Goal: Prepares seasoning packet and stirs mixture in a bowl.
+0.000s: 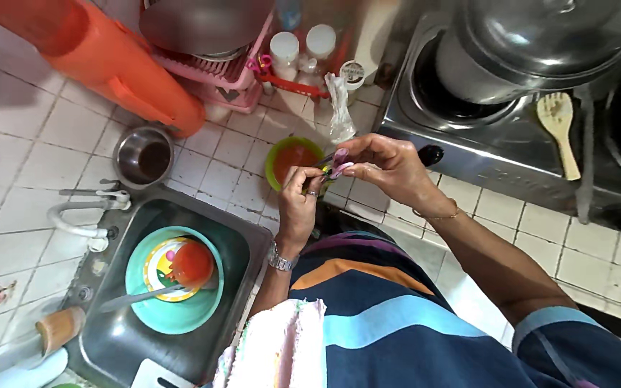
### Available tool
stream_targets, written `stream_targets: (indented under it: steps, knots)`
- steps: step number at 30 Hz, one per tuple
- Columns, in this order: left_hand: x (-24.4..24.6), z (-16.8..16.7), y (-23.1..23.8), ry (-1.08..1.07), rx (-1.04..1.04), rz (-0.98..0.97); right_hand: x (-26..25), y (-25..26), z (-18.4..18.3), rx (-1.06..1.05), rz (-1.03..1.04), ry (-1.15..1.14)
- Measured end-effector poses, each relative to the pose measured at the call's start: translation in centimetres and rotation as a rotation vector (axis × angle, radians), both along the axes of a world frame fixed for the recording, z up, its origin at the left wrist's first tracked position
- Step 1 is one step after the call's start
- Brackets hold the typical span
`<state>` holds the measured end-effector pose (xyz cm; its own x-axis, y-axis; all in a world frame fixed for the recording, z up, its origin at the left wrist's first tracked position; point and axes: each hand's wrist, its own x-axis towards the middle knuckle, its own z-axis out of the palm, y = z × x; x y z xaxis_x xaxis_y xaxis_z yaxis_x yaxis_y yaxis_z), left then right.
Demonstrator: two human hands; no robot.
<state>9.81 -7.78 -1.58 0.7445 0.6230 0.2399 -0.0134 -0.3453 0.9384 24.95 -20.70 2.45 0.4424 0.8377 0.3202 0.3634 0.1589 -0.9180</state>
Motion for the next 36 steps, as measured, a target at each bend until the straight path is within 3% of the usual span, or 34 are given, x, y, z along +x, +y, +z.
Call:
stream_targets:
  steps: [9, 15, 24, 31, 36]
  knots:
    - [1.8, 0.1, -0.3, -0.027, -0.009, 0.014, 0.7, 0.0, -0.6, 0.041, -0.053, -0.03]
    - [2.5, 0.4, -0.1, -0.093, -0.047, 0.053, 1.5, 0.0, -0.7, -0.214, 0.039, -0.015]
    - [5.3, 1.9, 1.4, -0.201, -0.19, 0.095, 3.6, 2.8, 0.0, -0.2, 0.029, -0.118]
    - [9.1, 3.7, 2.7, -0.27, -0.208, 0.067, 8.3, 5.5, 3.7, -0.252, 0.063, -0.271]
    - [10.8, 4.1, 3.1, -0.13, -0.18, 0.051, 14.2, 7.4, 4.0, -0.301, 0.094, -0.206]
